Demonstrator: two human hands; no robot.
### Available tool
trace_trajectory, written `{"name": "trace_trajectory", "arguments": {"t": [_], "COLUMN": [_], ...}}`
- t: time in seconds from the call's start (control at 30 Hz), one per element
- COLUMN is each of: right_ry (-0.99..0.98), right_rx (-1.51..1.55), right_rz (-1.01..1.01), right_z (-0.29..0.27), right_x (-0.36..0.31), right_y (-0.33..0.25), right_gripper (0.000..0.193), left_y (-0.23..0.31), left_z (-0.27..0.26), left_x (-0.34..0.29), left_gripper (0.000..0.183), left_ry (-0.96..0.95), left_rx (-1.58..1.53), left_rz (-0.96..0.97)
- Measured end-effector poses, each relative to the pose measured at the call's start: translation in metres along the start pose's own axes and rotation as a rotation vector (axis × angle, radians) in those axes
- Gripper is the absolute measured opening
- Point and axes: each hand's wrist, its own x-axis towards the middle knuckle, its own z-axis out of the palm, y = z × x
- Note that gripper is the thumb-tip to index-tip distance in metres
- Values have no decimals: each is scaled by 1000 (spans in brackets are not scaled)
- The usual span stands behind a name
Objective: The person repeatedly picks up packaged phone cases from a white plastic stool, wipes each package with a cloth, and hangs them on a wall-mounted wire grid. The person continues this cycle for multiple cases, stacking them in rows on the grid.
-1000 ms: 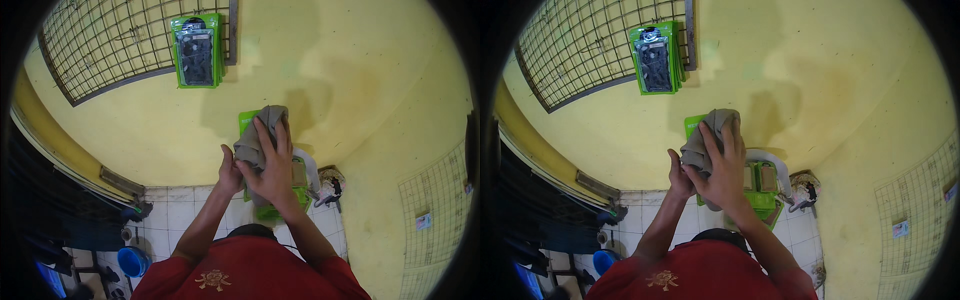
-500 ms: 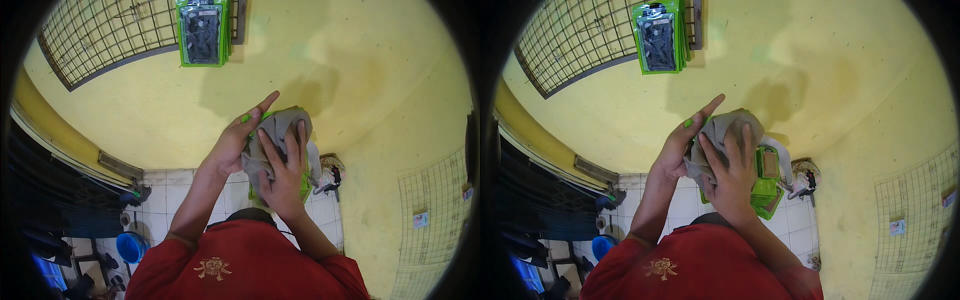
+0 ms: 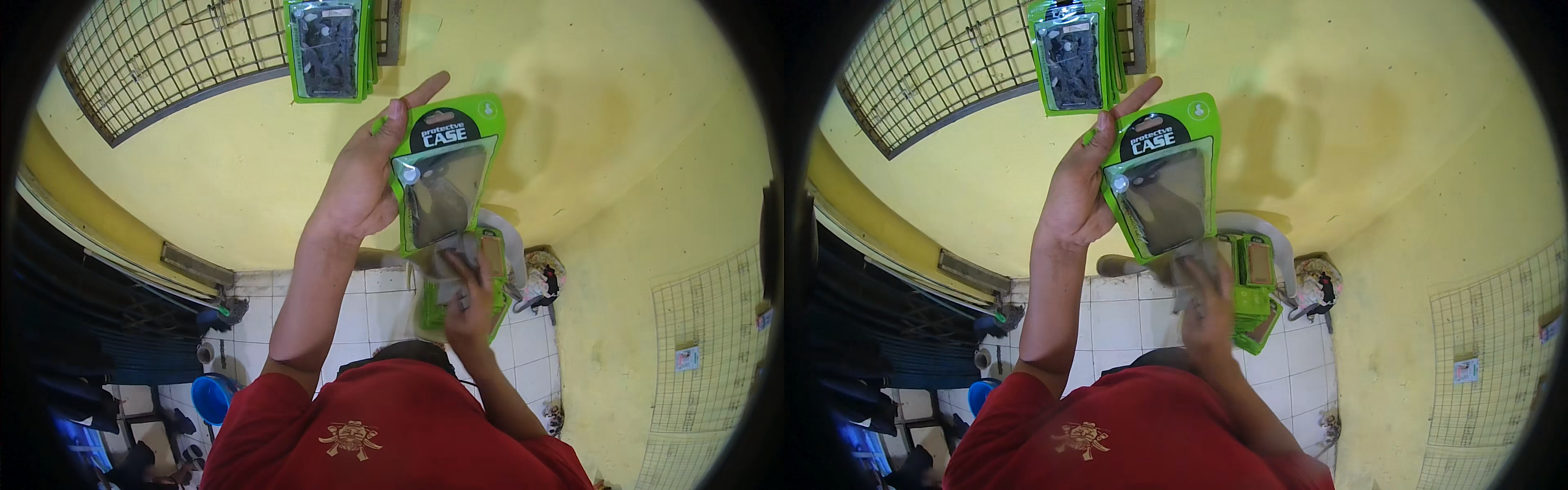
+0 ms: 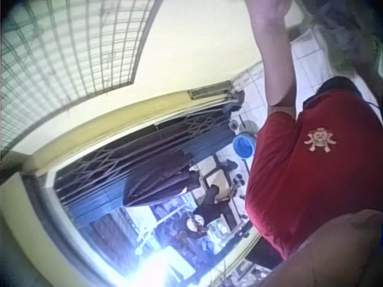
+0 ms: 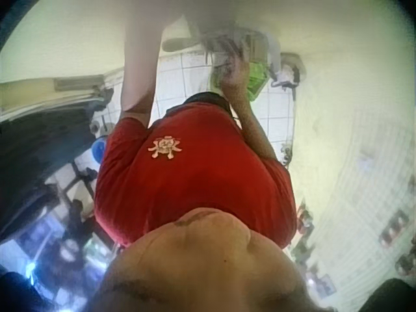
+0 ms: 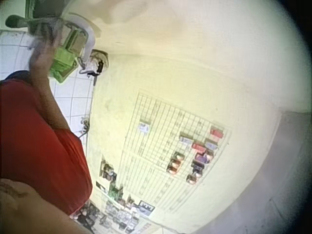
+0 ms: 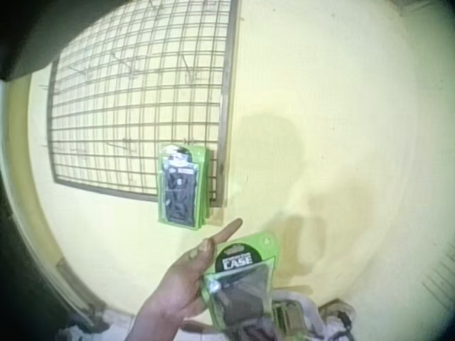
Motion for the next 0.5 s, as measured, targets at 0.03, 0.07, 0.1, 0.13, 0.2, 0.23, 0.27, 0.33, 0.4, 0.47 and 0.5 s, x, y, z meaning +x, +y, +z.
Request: {"name": "trace_trajectory", "arguments": {"t": [0.03, 0.07, 0.1, 0.13, 0.2, 0.23, 0.27, 0.33, 0.4, 0.47, 0.5], "right_ry": [65, 151, 222, 305, 366, 411, 305, 85, 18, -77, -87], "right_rx": [-120, 28, 143, 266, 558, 729, 706, 760, 557, 566, 582], "right_rz": [-61, 3, 77, 176, 365, 492, 484, 431, 257, 173, 147], "right_z": [-8, -15, -20, -26, -47, -54, -60, -70, -63, -56, -56], "right_x": [1, 5, 12, 16, 25, 28, 28, 27, 29, 24, 23], "right_y": [7, 14, 20, 24, 25, 23, 18, 6, -3, -12, -13], "right_gripper": [59, 54, 50, 45, 42, 41, 41, 40, 38, 38, 37], "left_y": [1, 1, 1, 0, -1, -2, -4, -7, -11, -15, -17], "left_z": [1, 1, 2, 2, 2, 2, 3, 4, 7, 11, 13], "left_x": [0, -1, -1, -2, -3, -3, -3, -2, -1, -3, -3], "left_gripper": [62, 62, 62, 62, 62, 62, 62, 62, 62, 59, 58], "left_ry": [9, 16, 24, 19, 3, -1, -12, -25, 26, 58, 85], "left_rx": [-3, -6, -9, -24, -63, -55, -59, -44, 18, 57, 48], "left_rz": [-1, 0, 3, 3, 8, -4, -14, -19, -34, -14, -3]}}
